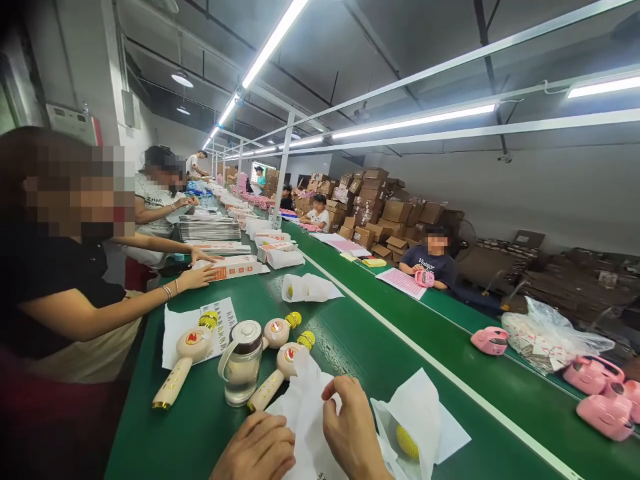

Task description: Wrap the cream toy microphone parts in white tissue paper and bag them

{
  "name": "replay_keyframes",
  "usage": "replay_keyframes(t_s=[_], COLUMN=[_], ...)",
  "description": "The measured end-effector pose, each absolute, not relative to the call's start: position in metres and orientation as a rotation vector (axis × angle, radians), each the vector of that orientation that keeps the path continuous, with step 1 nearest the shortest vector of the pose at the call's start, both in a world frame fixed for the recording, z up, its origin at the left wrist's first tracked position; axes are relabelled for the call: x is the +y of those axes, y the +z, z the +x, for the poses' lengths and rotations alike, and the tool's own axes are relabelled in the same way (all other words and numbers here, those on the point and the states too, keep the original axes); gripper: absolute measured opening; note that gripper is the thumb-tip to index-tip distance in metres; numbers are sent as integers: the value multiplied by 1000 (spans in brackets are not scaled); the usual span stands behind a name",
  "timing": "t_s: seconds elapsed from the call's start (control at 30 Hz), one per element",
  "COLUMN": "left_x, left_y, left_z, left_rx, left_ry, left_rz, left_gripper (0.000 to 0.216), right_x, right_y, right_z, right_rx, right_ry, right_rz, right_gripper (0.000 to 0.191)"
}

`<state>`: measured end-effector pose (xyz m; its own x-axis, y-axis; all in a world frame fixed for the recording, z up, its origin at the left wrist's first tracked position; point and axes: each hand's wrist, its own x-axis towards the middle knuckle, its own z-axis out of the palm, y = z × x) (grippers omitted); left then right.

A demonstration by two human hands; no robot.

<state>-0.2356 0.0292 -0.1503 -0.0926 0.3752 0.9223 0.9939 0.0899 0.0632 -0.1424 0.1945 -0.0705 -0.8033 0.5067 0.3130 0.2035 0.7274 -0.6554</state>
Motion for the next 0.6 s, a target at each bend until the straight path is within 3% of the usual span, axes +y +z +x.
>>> replay_keyframes(t_s=[0.13, 0.3, 0.4, 0.53, 0.6], left_x=[30, 9, 3, 6, 8], left_y=[-146, -135, -140, -149, -153], left_z=[-230, -237, -245, -244, -240], left_rx=[-1514, -1839, -1977, -2019, -2016], left_ry=[-906, -611, -522, -574, -624], left_rz=[-1373, -1227, -1169, -1229, -1238], left_gripper=[41, 26, 9, 12, 14], right_x=[178, 168, 171, 171, 168], right_y=[-61, -49, -47, -47, -47], right_z=[-145, -151, -154, -163, -171], right_rx=[-2715, -3101, -3090, -3102, -3116], right_ry=[762, 146, 68, 43, 93], right_rz=[-265, -269, -336, -278, -161], right_gripper=[39, 27, 35, 23, 35])
